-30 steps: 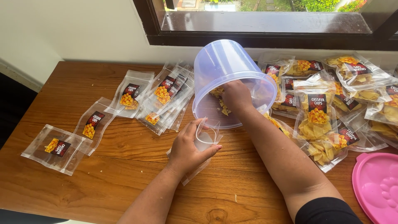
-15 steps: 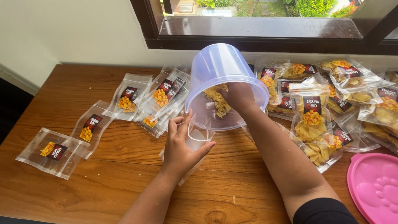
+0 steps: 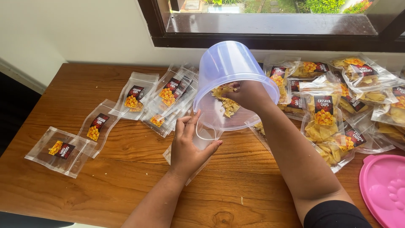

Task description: Packaging cassava chips into small plastic bags using a measuring cup to transfer them from a larger container.

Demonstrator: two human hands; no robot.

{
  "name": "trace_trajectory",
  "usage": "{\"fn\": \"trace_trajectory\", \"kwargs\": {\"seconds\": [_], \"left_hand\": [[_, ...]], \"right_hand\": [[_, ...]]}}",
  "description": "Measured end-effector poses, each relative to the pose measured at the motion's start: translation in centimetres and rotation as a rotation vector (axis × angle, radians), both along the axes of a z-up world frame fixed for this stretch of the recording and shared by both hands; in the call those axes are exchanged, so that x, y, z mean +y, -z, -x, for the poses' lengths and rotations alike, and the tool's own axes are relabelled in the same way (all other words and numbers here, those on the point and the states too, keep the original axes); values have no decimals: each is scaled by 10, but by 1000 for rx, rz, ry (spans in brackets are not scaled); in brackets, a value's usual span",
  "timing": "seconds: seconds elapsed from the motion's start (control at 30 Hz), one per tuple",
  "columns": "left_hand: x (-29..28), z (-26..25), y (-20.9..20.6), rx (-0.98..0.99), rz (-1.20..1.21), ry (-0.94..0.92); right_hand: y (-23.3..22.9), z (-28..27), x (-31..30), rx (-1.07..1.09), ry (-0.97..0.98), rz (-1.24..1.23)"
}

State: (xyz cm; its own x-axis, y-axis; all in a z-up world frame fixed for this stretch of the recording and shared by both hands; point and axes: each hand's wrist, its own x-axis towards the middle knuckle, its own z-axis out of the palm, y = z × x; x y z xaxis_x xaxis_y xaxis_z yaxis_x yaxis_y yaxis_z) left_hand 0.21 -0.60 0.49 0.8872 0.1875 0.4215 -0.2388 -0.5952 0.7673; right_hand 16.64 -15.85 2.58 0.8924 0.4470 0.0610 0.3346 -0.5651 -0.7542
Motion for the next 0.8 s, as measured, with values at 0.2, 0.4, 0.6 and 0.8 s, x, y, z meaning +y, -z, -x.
{"fn": "trace_trajectory", "kwargs": {"seconds": [0.2, 0.4, 0.6, 0.8], "left_hand": [[0, -1, 1, 42, 9, -36], [0, 0, -2, 107, 2, -56], [0, 0, -5, 135, 8, -34], [2, -1, -5, 127, -29, 7]], "right_hand": [[-47, 34, 5, 175, -67, -31], [-49, 33, 3, 152, -10, 60], [-67, 47, 3, 136, -115, 41], [-76, 65, 6, -47, -313, 75]]}}
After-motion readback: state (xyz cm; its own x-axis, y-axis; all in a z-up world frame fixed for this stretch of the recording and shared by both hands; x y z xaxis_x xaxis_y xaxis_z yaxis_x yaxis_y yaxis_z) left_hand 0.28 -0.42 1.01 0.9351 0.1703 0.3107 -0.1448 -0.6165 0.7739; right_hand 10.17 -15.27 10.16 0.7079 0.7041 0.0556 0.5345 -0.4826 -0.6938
